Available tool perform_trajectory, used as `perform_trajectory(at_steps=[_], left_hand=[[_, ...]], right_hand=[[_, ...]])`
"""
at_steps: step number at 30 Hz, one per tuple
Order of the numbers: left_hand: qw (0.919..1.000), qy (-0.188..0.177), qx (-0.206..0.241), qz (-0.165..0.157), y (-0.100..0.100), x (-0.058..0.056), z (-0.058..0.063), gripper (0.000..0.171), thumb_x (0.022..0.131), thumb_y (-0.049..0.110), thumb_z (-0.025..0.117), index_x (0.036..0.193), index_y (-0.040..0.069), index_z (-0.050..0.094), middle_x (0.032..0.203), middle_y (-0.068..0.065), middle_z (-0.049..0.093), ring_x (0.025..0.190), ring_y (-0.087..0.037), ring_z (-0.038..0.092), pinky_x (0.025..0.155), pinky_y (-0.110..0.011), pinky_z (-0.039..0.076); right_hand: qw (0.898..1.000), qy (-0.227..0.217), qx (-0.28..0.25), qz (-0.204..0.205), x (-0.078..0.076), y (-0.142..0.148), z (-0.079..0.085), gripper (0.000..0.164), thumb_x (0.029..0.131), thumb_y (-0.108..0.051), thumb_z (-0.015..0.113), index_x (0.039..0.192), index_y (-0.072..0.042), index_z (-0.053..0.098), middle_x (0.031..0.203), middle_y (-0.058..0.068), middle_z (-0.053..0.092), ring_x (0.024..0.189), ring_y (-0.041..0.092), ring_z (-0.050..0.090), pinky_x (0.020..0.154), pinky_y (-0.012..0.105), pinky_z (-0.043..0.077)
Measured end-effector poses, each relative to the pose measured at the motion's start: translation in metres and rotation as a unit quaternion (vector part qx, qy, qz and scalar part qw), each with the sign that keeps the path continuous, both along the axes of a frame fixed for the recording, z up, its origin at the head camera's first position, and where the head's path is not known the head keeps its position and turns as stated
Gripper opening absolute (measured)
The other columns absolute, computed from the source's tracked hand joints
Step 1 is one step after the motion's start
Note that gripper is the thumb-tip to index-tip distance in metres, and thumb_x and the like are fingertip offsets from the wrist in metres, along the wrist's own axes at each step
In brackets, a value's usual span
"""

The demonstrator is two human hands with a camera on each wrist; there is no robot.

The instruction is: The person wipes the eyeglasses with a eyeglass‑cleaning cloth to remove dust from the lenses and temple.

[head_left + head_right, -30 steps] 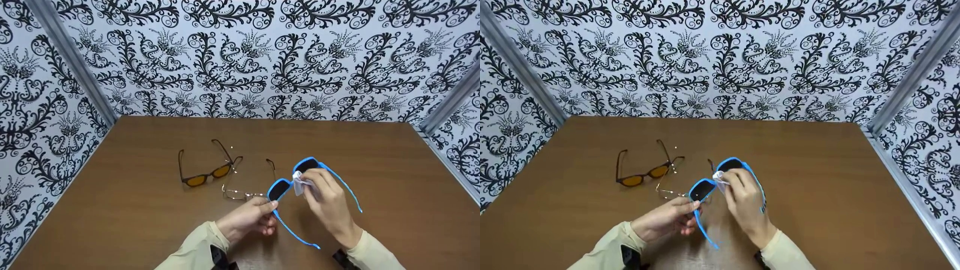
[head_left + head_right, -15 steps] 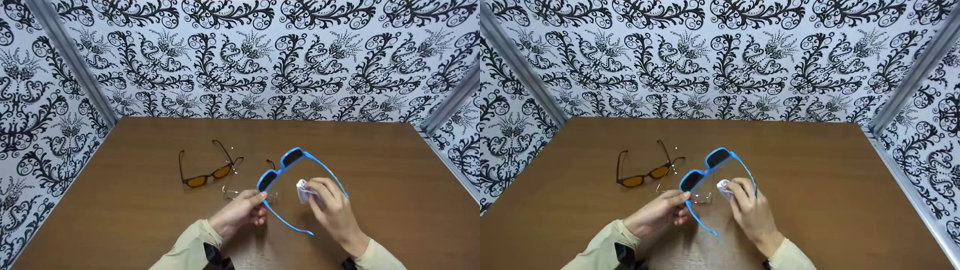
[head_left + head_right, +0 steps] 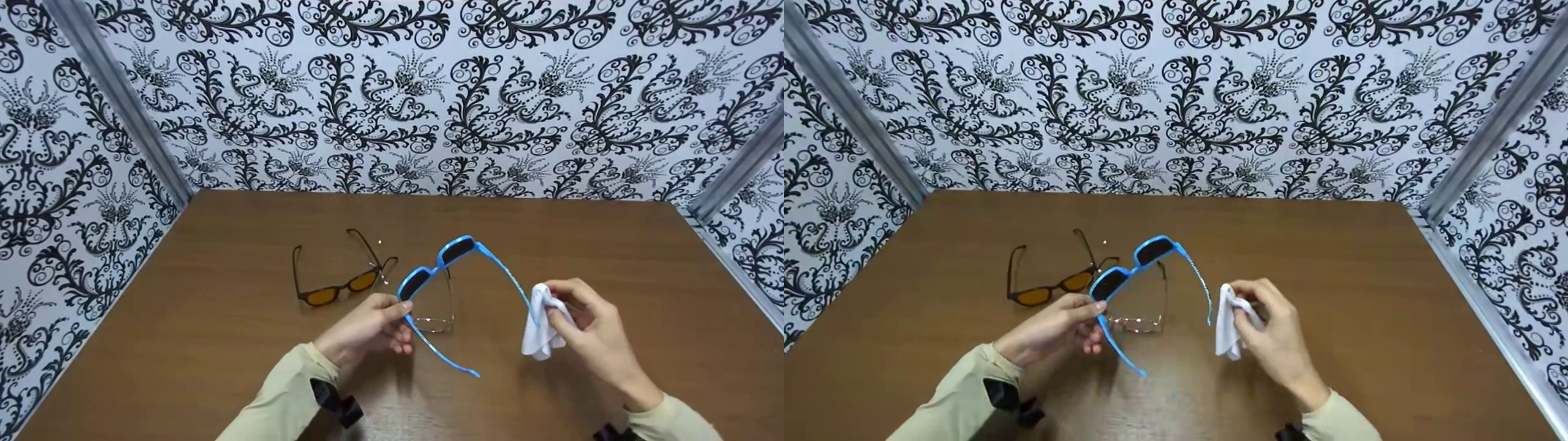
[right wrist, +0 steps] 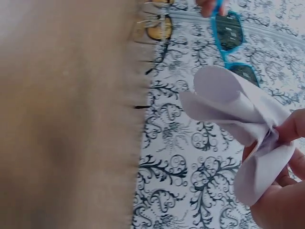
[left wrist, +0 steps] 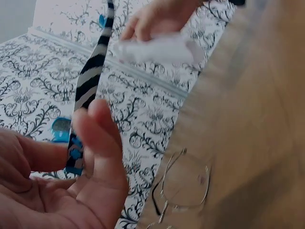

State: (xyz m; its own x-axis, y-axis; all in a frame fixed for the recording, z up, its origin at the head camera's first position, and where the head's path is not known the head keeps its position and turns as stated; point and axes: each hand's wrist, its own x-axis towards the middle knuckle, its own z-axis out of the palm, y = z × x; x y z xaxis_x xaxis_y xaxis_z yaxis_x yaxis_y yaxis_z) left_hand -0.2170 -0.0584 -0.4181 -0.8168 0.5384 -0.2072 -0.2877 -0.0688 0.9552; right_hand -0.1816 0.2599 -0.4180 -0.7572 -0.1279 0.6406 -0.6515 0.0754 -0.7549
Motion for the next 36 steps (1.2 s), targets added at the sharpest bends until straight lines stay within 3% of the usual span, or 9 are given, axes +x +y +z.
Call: perform_trajectory(at_steps=[5,12,16,21,29,36], left_hand=[[0.9996,0.006,-0.019,-0.022,-0.005,-0.007,0.003,0.019,0.100,0.014,0.050,0.092,-0.004,0.052,0.067,-0.010,0.060,0.058,-0.018,0.065,0.057,-0.025,0.055],[0.9995,0.001,-0.020,-0.026,-0.007,-0.009,0.006,0.015,0.100,0.013,0.050,0.090,0.001,0.052,0.067,-0.011,0.061,0.061,-0.021,0.066,0.062,-0.030,0.057],[0.9990,-0.002,-0.025,-0.038,-0.006,-0.010,0.008,0.016,0.100,0.012,0.050,0.090,-0.001,0.052,0.067,-0.011,0.062,0.061,-0.020,0.066,0.062,-0.030,0.057],[0.9961,-0.002,-0.041,-0.078,-0.006,-0.011,0.010,0.017,0.100,0.012,0.050,0.093,-0.004,0.053,0.071,-0.016,0.065,0.062,-0.021,0.067,0.063,-0.032,0.057],[0.9855,0.012,-0.085,-0.146,-0.001,-0.014,0.011,0.018,0.099,0.010,0.049,0.096,-0.007,0.055,0.078,-0.026,0.067,0.062,-0.021,0.067,0.064,-0.035,0.058],[0.9817,0.008,-0.101,-0.161,0.003,-0.015,0.010,0.022,0.099,0.009,0.051,0.098,-0.013,0.056,0.080,-0.028,0.067,0.063,-0.020,0.068,0.067,-0.037,0.058]], right_hand=[[0.999,-0.029,-0.005,0.025,0.003,-0.003,0.013,0.030,0.079,0.029,0.049,0.106,0.018,0.056,0.103,0.010,0.061,0.093,0.014,0.061,0.077,0.019,0.050],[0.999,-0.051,-0.004,0.007,0.005,-0.012,0.012,0.030,0.077,0.029,0.050,0.102,0.015,0.059,0.097,0.013,0.061,0.088,0.015,0.062,0.073,0.020,0.051],[0.997,-0.070,0.004,-0.027,0.001,-0.015,0.009,0.030,0.076,0.028,0.051,0.099,0.012,0.061,0.095,0.013,0.059,0.086,0.015,0.061,0.073,0.020,0.051],[0.994,-0.098,0.017,-0.052,-0.005,-0.018,0.009,0.029,0.076,0.028,0.051,0.097,0.010,0.062,0.093,0.013,0.058,0.085,0.015,0.061,0.074,0.020,0.051],[0.991,-0.105,0.052,-0.067,-0.018,-0.020,0.013,0.028,0.075,0.026,0.053,0.096,0.009,0.062,0.090,0.013,0.062,0.084,0.015,0.062,0.075,0.020,0.051],[0.989,-0.117,0.062,-0.065,-0.027,-0.021,0.014,0.026,0.077,0.024,0.055,0.095,0.007,0.063,0.090,0.013,0.062,0.084,0.016,0.062,0.076,0.021,0.051]])
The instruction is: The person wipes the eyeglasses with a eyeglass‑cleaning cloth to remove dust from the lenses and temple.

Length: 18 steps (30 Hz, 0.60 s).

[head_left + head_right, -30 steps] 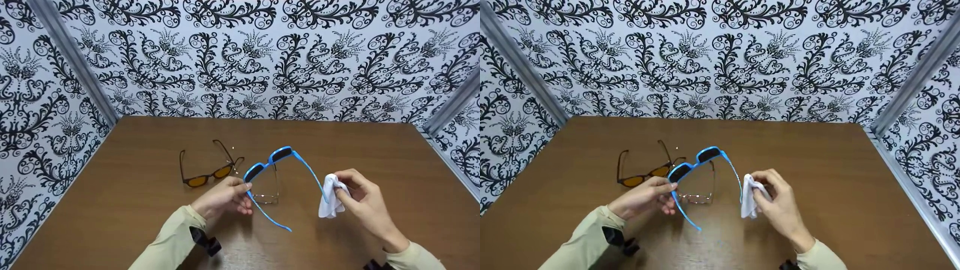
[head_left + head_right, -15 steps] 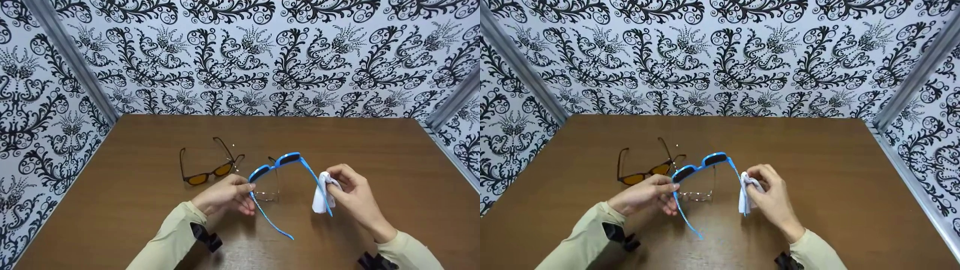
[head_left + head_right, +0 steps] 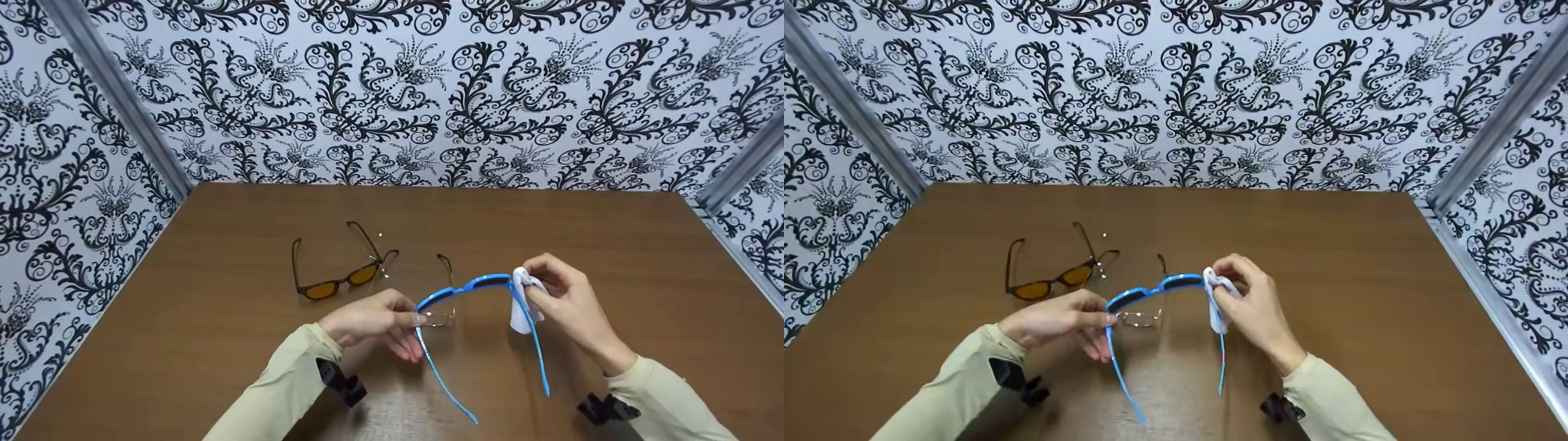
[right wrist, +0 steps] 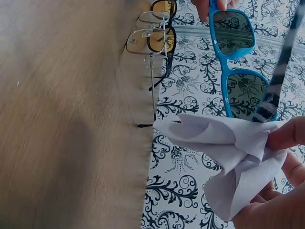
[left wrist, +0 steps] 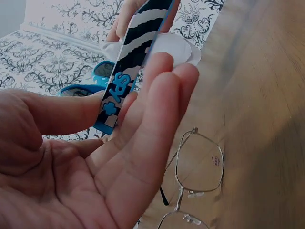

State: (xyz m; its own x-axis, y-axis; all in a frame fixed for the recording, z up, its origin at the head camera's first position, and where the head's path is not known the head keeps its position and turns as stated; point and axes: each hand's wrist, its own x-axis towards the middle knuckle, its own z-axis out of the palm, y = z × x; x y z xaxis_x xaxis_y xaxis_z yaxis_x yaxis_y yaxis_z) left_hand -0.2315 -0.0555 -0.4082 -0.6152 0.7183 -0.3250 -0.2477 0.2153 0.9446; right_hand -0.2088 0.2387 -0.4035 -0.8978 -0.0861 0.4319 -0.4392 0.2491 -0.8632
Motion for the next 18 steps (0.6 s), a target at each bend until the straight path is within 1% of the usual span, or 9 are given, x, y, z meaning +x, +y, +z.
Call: perform_trajectory(at_steps=[3,5,7,11,13,18], left_hand=[[0.9999,0.006,0.006,0.009,0.002,0.000,0.001,0.021,0.099,0.007,0.052,0.097,-0.013,0.057,0.083,-0.032,0.066,0.063,-0.020,0.068,0.067,-0.038,0.058],[0.9996,0.012,0.013,0.021,0.003,0.000,0.002,0.019,0.098,0.005,0.051,0.095,-0.013,0.057,0.084,-0.035,0.064,0.063,-0.021,0.068,0.067,-0.038,0.058],[0.9989,0.017,0.023,0.036,0.004,0.000,0.003,0.018,0.098,0.004,0.051,0.094,-0.012,0.057,0.083,-0.034,0.064,0.063,-0.021,0.068,0.067,-0.037,0.058],[0.9965,0.015,0.041,0.071,0.004,-0.001,0.003,0.017,0.098,0.002,0.050,0.095,-0.013,0.057,0.075,-0.023,0.066,0.064,-0.022,0.068,0.066,-0.036,0.058],[0.9944,0.013,0.051,0.092,0.004,-0.001,0.003,0.015,0.098,0.001,0.051,0.095,-0.012,0.058,0.073,-0.018,0.065,0.064,-0.022,0.068,0.067,-0.036,0.058],[0.9884,0.016,0.065,0.136,0.002,0.000,0.001,0.011,0.097,-0.001,0.051,0.089,-0.006,0.057,0.072,-0.014,0.064,0.063,-0.022,0.067,0.067,-0.036,0.058]], right_hand=[[1.000,0.000,-0.010,0.005,-0.001,0.000,0.001,0.025,0.077,0.023,0.054,0.096,0.009,0.062,0.090,0.013,0.062,0.084,0.015,0.061,0.077,0.020,0.051],[1.000,0.004,-0.018,0.009,-0.001,0.001,0.001,0.024,0.077,0.024,0.054,0.097,0.011,0.061,0.091,0.014,0.061,0.085,0.014,0.060,0.077,0.019,0.050],[1.000,0.003,-0.027,0.013,0.001,0.002,0.002,0.024,0.077,0.024,0.054,0.098,0.012,0.059,0.092,0.014,0.060,0.085,0.015,0.060,0.078,0.019,0.049],[0.999,-0.013,-0.030,0.011,0.006,0.002,0.002,0.023,0.078,0.023,0.056,0.098,0.011,0.058,0.094,0.016,0.059,0.085,0.017,0.060,0.076,0.021,0.050],[0.999,-0.024,-0.030,0.006,0.010,0.002,0.002,0.023,0.078,0.022,0.057,0.097,0.010,0.058,0.094,0.016,0.059,0.085,0.018,0.060,0.076,0.022,0.050],[0.999,-0.023,-0.026,0.009,0.020,0.001,0.000,0.023,0.078,0.022,0.059,0.097,0.009,0.058,0.094,0.018,0.058,0.085,0.019,0.060,0.077,0.021,0.050]])
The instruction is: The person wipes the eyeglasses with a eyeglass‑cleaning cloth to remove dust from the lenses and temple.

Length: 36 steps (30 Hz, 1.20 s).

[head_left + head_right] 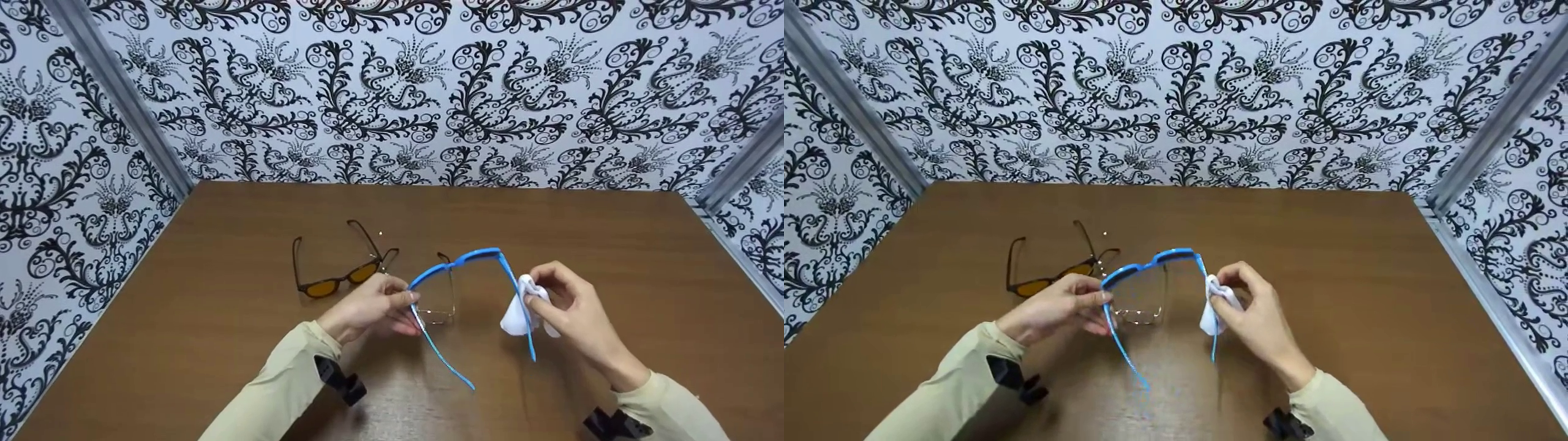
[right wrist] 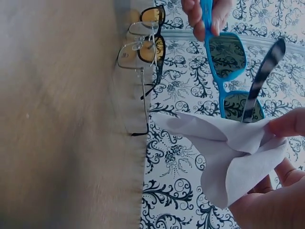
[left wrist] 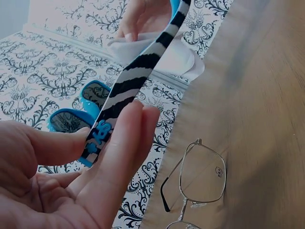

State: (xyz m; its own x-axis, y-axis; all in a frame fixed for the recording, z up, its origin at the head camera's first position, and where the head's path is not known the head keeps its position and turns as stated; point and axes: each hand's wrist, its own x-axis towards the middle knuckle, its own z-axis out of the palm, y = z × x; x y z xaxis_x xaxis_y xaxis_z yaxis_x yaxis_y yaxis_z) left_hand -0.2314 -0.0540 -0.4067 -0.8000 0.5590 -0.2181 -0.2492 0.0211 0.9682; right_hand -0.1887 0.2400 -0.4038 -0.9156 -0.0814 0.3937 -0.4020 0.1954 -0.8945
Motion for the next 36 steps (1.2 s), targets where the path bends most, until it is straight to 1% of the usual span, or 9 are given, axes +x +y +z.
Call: perform_trajectory(at_steps=[3,7,13,18,23,26,30,32,36], left_hand=[[0.9998,-0.001,0.008,0.016,-0.002,-0.001,-0.001,0.011,0.097,-0.002,0.050,0.088,-0.005,0.055,0.072,-0.014,0.064,0.064,-0.022,0.067,0.068,-0.037,0.058],[0.9992,-0.008,0.008,0.039,-0.005,-0.003,-0.001,0.011,0.097,-0.001,0.050,0.087,-0.005,0.054,0.074,-0.019,0.064,0.064,-0.022,0.067,0.068,-0.037,0.058],[0.9958,-0.024,0.014,0.087,-0.011,-0.006,-0.002,0.008,0.098,-0.001,0.050,0.094,-0.007,0.053,0.076,-0.021,0.064,0.065,-0.023,0.068,0.070,-0.037,0.058],[0.9940,-0.027,0.011,0.105,-0.016,-0.010,-0.004,0.011,0.098,0.001,0.051,0.099,-0.009,0.053,0.078,-0.017,0.064,0.067,-0.022,0.067,0.071,-0.037,0.058],[0.9937,-0.025,0.009,0.108,-0.019,-0.012,-0.006,0.010,0.098,0.002,0.051,0.096,-0.008,0.053,0.075,-0.016,0.064,0.065,-0.022,0.068,0.069,-0.035,0.058],[0.9940,-0.022,0.012,0.107,-0.018,-0.011,-0.006,0.009,0.097,0.002,0.052,0.096,-0.007,0.053,0.076,-0.018,0.064,0.065,-0.022,0.068,0.068,-0.035,0.058],[0.9947,-0.020,0.020,0.098,-0.015,-0.007,-0.006,0.008,0.097,0.002,0.053,0.093,-0.006,0.053,0.077,-0.022,0.064,0.065,-0.023,0.068,0.069,-0.037,0.058],[0.9953,-0.022,0.021,0.092,-0.013,-0.004,-0.005,0.008,0.097,0.001,0.052,0.093,-0.006,0.052,0.077,-0.022,0.064,0.065,-0.024,0.068,0.070,-0.038,0.058],[0.9964,-0.021,0.018,0.080,-0.010,0.001,-0.003,0.008,0.097,0.001,0.051,0.094,-0.007,0.052,0.074,-0.020,0.064,0.065,-0.023,0.067,0.070,-0.039,0.058]], right_hand=[[1.000,0.001,-0.001,0.009,0.006,0.001,-0.002,0.024,0.078,0.023,0.060,0.097,0.010,0.058,0.094,0.019,0.058,0.086,0.018,0.060,0.078,0.021,0.051],[1.000,-0.010,-0.008,0.021,0.014,0.003,-0.004,0.024,0.078,0.023,0.061,0.098,0.010,0.058,0.094,0.020,0.057,0.087,0.018,0.060,0.079,0.022,0.051],[0.999,-0.019,-0.015,0.034,0.015,0.000,-0.004,0.024,0.078,0.023,0.061,0.099,0.011,0.058,0.095,0.018,0.057,0.088,0.017,0.060,0.079,0.023,0.052],[0.998,-0.007,-0.010,0.059,0.017,-0.001,-0.004,0.024,0.078,0.023,0.061,0.099,0.013,0.057,0.097,0.013,0.057,0.089,0.016,0.060,0.080,0.023,0.051],[0.993,0.034,-0.005,0.112,0.020,-0.004,-0.003,0.025,0.080,0.022,0.060,0.100,0.008,0.058,0.099,0.016,0.056,0.089,0.017,0.059,0.078,0.023,0.051],[0.990,0.053,0.009,0.131,0.018,-0.007,-0.001,0.026,0.081,0.020,0.060,0.102,0.006,0.057,0.101,0.014,0.055,0.090,0.016,0.059,0.081,0.024,0.051],[0.988,0.070,0.032,0.132,0.014,-0.012,0.001,0.027,0.081,0.019,0.062,0.103,0.004,0.058,0.103,0.013,0.055,0.093,0.016,0.058,0.085,0.024,0.050],[0.987,0.088,0.037,0.128,0.011,-0.014,0.001,0.029,0.079,0.020,0.063,0.102,0.003,0.060,0.102,0.016,0.054,0.092,0.018,0.058,0.084,0.025,0.051],[0.985,0.120,0.055,0.109,0.007,-0.014,-0.003,0.032,0.076,0.022,0.066,0.099,0.001,0.062,0.101,0.015,0.056,0.091,0.018,0.058,0.080,0.023,0.052]])
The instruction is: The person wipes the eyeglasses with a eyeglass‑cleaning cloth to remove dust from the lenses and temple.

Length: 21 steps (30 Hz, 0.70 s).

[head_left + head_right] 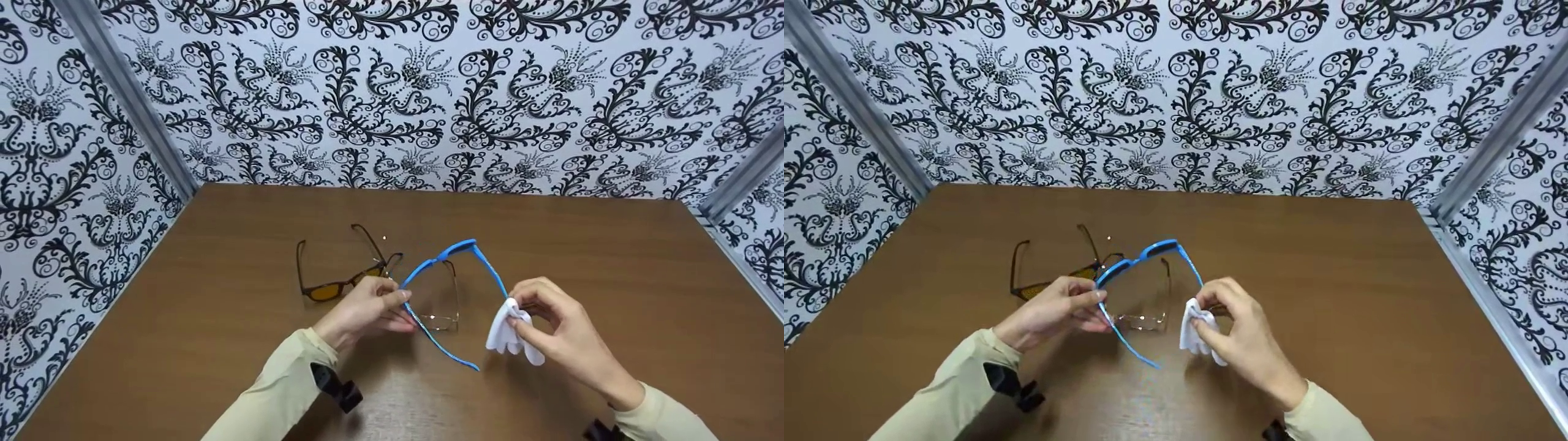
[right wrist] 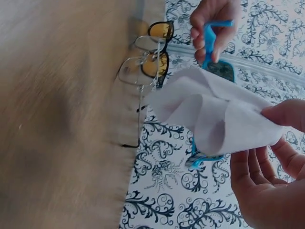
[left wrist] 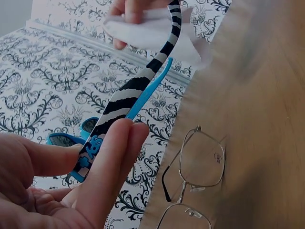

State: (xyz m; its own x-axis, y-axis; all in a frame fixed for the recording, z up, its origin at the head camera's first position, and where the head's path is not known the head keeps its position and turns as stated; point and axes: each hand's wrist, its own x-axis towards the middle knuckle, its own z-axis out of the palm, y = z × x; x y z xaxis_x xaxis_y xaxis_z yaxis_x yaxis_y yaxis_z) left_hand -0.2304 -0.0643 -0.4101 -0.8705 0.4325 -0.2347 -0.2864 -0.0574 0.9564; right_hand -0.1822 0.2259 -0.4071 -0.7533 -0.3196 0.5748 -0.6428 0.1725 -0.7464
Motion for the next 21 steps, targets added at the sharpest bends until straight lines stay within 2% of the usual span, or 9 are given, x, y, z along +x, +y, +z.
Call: perform_trajectory(at_steps=[4,11,17,21], left_hand=[[0.9999,0.005,-0.001,-0.011,0.000,0.003,0.002,0.009,0.097,0.000,0.052,0.093,-0.007,0.053,0.072,-0.017,0.064,0.065,-0.022,0.067,0.070,-0.039,0.058],[0.9989,0.019,-0.018,-0.040,0.000,0.008,0.004,0.010,0.096,0.000,0.053,0.091,-0.007,0.057,0.072,-0.017,0.065,0.063,-0.022,0.067,0.067,-0.037,0.058],[0.9970,0.024,-0.011,-0.073,0.003,0.009,0.003,0.011,0.095,0.002,0.055,0.087,-0.005,0.058,0.072,-0.020,0.065,0.062,-0.022,0.067,0.065,-0.036,0.058],[0.9964,0.019,-0.008,-0.082,0.004,0.011,0.003,0.013,0.095,0.002,0.055,0.083,-0.003,0.057,0.072,-0.021,0.066,0.061,-0.021,0.067,0.064,-0.034,0.058]], right_hand=[[0.999,0.026,0.013,-0.022,-0.004,0.004,-0.005,0.035,0.073,0.024,0.067,0.098,0.001,0.063,0.100,0.014,0.058,0.088,0.015,0.060,0.077,0.022,0.052],[0.997,0.032,0.048,-0.053,-0.011,0.009,-0.009,0.034,0.073,0.020,0.071,0.098,-0.002,0.065,0.089,0.007,0.064,0.080,0.012,0.061,0.075,0.020,0.052],[0.989,0.085,0.071,-0.095,-0.022,0.007,-0.014,0.036,0.069,0.020,0.074,0.096,-0.003,0.066,0.091,0.006,0.064,0.083,0.009,0.061,0.075,0.017,0.051],[0.982,0.117,0.080,-0.127,-0.028,0.006,-0.014,0.038,0.067,0.022,0.075,0.095,-0.001,0.065,0.091,0.007,0.064,0.084,0.008,0.061,0.075,0.015,0.051]])
